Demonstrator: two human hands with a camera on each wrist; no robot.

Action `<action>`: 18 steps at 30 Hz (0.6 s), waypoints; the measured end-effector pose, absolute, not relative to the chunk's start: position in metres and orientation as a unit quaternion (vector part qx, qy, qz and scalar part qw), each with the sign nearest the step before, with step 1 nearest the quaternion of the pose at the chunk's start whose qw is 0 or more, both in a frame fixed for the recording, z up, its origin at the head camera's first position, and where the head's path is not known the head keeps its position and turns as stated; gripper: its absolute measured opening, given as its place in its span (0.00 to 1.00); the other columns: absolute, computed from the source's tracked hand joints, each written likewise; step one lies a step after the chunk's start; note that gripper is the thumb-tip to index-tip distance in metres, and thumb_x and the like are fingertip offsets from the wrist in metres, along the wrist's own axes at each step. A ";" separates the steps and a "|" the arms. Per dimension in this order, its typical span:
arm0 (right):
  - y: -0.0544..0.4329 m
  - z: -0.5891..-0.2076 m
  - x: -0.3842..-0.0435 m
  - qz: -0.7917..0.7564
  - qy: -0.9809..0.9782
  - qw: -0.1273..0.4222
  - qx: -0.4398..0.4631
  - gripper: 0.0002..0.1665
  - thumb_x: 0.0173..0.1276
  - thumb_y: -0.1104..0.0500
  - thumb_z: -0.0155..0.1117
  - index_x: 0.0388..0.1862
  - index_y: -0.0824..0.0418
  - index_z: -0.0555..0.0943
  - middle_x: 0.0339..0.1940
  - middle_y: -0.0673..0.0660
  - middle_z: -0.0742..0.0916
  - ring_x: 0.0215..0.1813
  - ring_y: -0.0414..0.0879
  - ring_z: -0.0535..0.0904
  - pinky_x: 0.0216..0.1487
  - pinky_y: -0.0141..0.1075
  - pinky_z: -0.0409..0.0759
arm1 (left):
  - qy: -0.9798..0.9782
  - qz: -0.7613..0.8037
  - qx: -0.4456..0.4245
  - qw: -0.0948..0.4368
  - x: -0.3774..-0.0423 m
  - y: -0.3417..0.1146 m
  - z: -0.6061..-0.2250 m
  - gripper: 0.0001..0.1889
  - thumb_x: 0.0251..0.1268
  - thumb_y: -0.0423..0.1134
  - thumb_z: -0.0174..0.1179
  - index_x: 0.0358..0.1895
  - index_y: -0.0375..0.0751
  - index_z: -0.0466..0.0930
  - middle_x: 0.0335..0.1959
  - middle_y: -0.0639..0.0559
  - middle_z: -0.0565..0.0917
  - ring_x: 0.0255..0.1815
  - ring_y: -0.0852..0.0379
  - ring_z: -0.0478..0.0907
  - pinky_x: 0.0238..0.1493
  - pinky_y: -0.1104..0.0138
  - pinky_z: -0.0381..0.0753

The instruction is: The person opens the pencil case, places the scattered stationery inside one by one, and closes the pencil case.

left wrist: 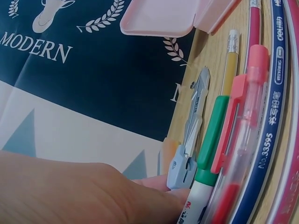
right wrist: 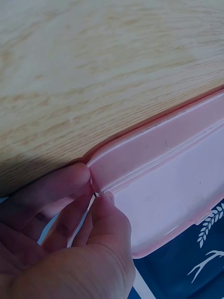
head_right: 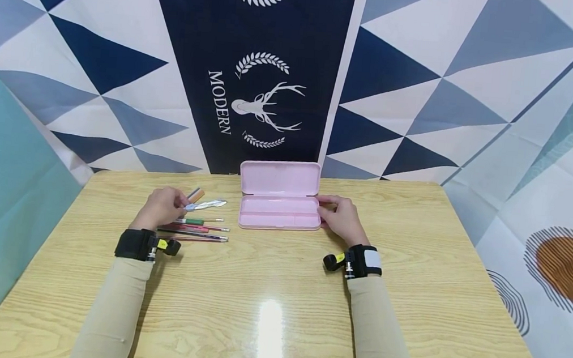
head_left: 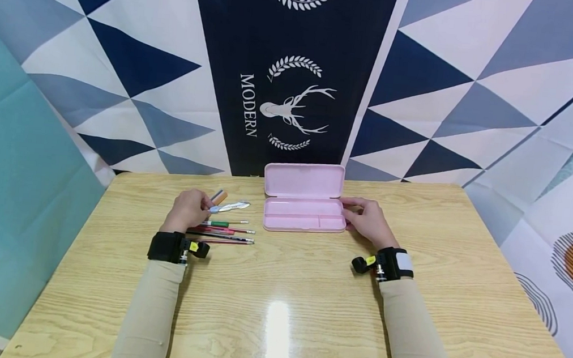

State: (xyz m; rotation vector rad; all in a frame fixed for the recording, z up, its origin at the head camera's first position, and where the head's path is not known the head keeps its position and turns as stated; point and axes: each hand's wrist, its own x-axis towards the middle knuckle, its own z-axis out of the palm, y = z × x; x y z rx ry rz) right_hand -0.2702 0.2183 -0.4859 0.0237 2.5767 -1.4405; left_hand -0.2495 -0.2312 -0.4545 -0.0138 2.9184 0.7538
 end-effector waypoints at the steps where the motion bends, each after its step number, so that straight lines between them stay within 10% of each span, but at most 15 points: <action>1: 0.218 -0.486 -0.270 -0.485 0.869 0.095 0.008 0.26 0.87 0.59 0.64 0.80 0.60 0.81 0.73 0.70 0.84 0.51 0.52 0.84 0.42 0.26 0.88 | 0.966 0.249 -0.005 0.063 -0.249 -0.231 -0.454 0.06 0.76 0.28 0.69 0.49 0.30 0.91 0.49 0.34 0.91 0.47 0.42 0.82 0.57 0.49 0.82; 18: 0.219 -0.487 -0.268 -0.489 0.868 0.090 0.003 0.26 0.87 0.59 0.65 0.79 0.60 0.82 0.69 0.71 0.86 0.46 0.50 0.84 0.40 0.27 0.87 | 0.965 0.257 0.004 0.059 -0.246 -0.233 -0.453 0.07 0.75 0.27 0.70 0.49 0.28 0.93 0.45 0.34 0.91 0.44 0.43 0.81 0.50 0.54 0.81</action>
